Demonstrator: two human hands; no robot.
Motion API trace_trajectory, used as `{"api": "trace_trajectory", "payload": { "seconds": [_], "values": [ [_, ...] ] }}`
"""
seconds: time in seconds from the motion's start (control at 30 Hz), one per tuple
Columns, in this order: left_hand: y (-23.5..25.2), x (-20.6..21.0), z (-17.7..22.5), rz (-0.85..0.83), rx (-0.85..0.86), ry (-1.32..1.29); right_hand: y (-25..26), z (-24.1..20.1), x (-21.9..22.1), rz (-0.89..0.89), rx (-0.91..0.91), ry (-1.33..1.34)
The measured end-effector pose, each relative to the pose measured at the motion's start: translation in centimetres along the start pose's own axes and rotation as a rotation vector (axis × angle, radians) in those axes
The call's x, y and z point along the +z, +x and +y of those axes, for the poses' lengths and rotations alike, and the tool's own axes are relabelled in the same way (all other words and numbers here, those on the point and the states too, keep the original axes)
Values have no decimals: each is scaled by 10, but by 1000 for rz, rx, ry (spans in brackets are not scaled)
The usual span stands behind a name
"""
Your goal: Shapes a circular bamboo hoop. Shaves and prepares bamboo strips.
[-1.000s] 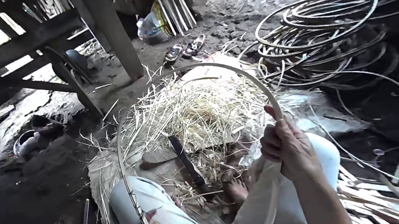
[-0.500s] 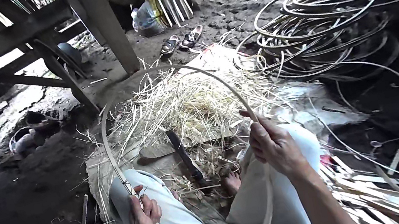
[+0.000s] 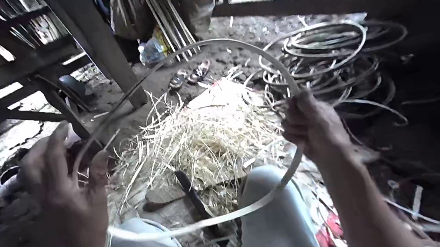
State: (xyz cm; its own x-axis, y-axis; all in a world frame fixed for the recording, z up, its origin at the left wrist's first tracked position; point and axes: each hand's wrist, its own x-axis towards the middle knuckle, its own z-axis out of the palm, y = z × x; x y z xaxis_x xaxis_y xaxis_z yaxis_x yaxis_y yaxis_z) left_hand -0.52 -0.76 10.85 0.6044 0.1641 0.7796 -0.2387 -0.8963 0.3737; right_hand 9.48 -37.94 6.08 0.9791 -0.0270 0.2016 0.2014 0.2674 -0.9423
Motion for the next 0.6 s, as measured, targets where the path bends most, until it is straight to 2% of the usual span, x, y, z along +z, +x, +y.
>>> {"api": "trace_trajectory", "payload": {
  "seconds": [0.07, 0.13, 0.17, 0.23, 0.3, 0.37, 0.43, 0.5, 0.6],
  "values": [
    [-18, 16, 7, 247, -33, -67, -7, 16, 7, 213, 31, 151],
    [-49, 44, 17, 327, -199, -260, -11, 30, 13, 369, 37, 292],
    [-61, 60, 25, 285, -335, -375, -15, 36, 17, 427, 28, 348],
    [-78, 90, 41, 84, -662, -632, -25, 44, 27, 502, 8, 413],
    [-79, 117, 56, -81, -951, -904, -33, 51, 33, 524, -7, 449],
    [-69, 135, 69, -114, -1131, -1115, -39, 55, 37, 523, -20, 485],
    [-60, 147, 75, -24, -1190, -1238, -44, 57, 37, 497, -9, 539],
    [-53, 150, 73, 90, -1089, -1321, -51, 56, 30, 413, 22, 564],
    [-49, 119, 46, 11, -924, -1257, -61, 49, -3, 187, 12, 370]
  ]
}}
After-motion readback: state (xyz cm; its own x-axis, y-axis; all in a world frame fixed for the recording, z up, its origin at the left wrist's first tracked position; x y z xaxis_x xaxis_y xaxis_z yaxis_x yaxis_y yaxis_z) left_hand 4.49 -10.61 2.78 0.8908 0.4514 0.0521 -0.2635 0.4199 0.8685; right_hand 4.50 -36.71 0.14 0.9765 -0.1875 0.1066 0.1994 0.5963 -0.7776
